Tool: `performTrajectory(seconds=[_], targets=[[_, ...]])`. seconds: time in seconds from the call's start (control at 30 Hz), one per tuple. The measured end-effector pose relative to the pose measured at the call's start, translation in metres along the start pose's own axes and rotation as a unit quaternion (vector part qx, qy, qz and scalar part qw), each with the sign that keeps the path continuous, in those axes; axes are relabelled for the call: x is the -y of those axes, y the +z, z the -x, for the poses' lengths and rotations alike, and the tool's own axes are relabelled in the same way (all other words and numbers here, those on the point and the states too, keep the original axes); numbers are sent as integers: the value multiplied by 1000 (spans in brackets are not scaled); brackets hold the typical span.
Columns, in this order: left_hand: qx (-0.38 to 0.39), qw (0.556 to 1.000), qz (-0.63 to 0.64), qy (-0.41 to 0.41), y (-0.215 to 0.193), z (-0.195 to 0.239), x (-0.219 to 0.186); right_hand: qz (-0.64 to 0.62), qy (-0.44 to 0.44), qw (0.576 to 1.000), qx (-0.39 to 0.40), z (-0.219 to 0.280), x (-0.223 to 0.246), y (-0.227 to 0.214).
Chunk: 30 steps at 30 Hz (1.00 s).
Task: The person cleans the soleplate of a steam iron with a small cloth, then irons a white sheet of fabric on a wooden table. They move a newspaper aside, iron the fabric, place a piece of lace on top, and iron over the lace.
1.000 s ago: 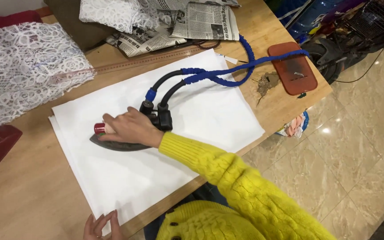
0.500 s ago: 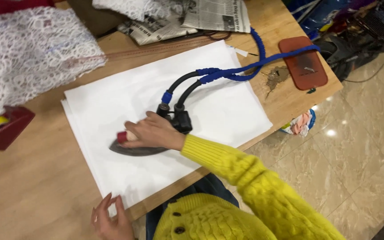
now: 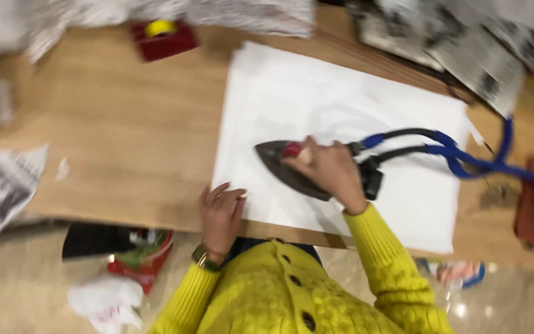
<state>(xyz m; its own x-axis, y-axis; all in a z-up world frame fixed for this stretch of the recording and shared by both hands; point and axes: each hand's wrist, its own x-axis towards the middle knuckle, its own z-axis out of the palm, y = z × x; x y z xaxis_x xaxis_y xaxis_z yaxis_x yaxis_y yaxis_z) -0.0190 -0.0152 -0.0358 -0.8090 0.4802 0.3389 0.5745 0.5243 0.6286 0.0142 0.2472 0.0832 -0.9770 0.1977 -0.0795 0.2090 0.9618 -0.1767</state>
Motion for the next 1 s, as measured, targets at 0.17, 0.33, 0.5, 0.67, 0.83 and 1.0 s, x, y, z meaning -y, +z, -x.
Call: performTrajectory(seconds=[0.17, 0.33, 0.5, 0.67, 0.83, 1.0], targets=[[14, 999, 1, -37, 13, 17, 8, 26, 40, 999, -15, -40, -17, 12], [11, 999, 12, -48, 11, 26, 13, 17, 71, 997, -35, -69, -23, 8], [5, 998, 2, -57, 11, 35, 19, 9, 55, 996, -70, -72, -26, 11], [-3, 998, 4, -67, 5, 39, 22, 45, 24, 998, 30, -28, 16, 6], [-22, 997, -17, -65, -1, 31, 20, 69, -42, 996, 45, 32, 34, 26], [-18, 995, 17, -101, 1, 26, 18, 16, -64, 996, 58, 36, 46, 24]])
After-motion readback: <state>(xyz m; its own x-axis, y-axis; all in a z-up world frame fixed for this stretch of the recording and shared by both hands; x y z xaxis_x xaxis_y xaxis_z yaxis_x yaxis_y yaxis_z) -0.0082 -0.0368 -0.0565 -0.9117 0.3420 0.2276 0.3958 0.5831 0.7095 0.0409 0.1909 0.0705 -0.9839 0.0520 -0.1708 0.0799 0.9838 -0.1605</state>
